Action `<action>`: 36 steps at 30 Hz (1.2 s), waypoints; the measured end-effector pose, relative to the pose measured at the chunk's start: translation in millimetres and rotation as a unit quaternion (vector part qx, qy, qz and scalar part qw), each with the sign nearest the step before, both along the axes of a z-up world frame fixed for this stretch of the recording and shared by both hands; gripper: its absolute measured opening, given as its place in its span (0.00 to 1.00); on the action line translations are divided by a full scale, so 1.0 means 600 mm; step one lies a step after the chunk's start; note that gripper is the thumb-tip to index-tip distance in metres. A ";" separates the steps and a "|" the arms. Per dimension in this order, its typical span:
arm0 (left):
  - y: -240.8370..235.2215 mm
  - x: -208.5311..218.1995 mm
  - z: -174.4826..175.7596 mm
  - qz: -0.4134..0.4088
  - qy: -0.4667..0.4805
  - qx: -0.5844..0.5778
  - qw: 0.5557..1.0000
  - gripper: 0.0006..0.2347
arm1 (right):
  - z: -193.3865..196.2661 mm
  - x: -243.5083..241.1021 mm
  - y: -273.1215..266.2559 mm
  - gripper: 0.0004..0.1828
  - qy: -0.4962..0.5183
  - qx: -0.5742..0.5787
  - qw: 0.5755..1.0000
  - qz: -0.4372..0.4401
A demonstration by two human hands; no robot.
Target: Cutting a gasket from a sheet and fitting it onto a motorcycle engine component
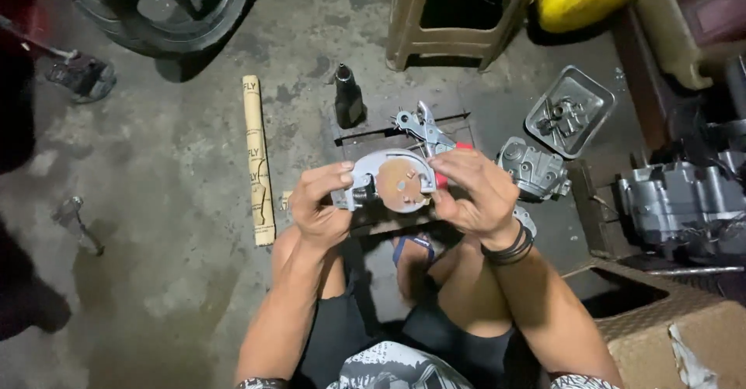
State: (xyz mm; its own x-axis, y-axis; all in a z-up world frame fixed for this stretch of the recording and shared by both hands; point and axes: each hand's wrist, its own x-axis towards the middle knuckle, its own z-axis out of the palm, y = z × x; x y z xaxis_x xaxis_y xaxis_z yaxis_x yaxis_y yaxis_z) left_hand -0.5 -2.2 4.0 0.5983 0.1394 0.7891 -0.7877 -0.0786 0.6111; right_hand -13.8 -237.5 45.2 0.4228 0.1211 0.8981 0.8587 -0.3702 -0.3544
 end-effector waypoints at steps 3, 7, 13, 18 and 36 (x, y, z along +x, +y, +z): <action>0.009 0.008 -0.024 -0.017 -0.013 -0.002 1.000 0.09 | 0.027 -0.003 0.007 0.14 -0.029 -0.015 0.999 0.012; 0.013 0.004 -0.023 -0.028 -0.026 -0.025 0.999 0.10 | 0.033 -0.021 0.010 0.16 -0.031 -0.033 0.999 0.014; 0.050 -0.013 -0.013 -0.089 -0.232 -0.006 0.969 0.04 | 0.029 -0.037 0.023 0.12 -0.071 -0.088 0.994 -0.009; 0.068 -0.019 0.029 -0.081 -0.296 0.043 0.951 0.04 | 0.033 -0.032 0.039 0.16 -0.061 -0.046 0.996 0.046; 0.092 -0.061 -0.005 0.002 -0.263 -0.044 0.964 0.08 | 0.043 -0.062 0.132 0.06 -0.099 0.092 0.985 0.107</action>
State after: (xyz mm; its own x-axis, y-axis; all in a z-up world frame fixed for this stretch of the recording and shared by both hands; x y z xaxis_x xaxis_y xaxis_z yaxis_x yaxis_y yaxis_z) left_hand -37.3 52.8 1.0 0.1170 0.2210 0.9682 -0.9902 -0.0486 0.1307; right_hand -51.1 -158.1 70.7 0.2194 0.0155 0.9755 0.9693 -0.1177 -0.2161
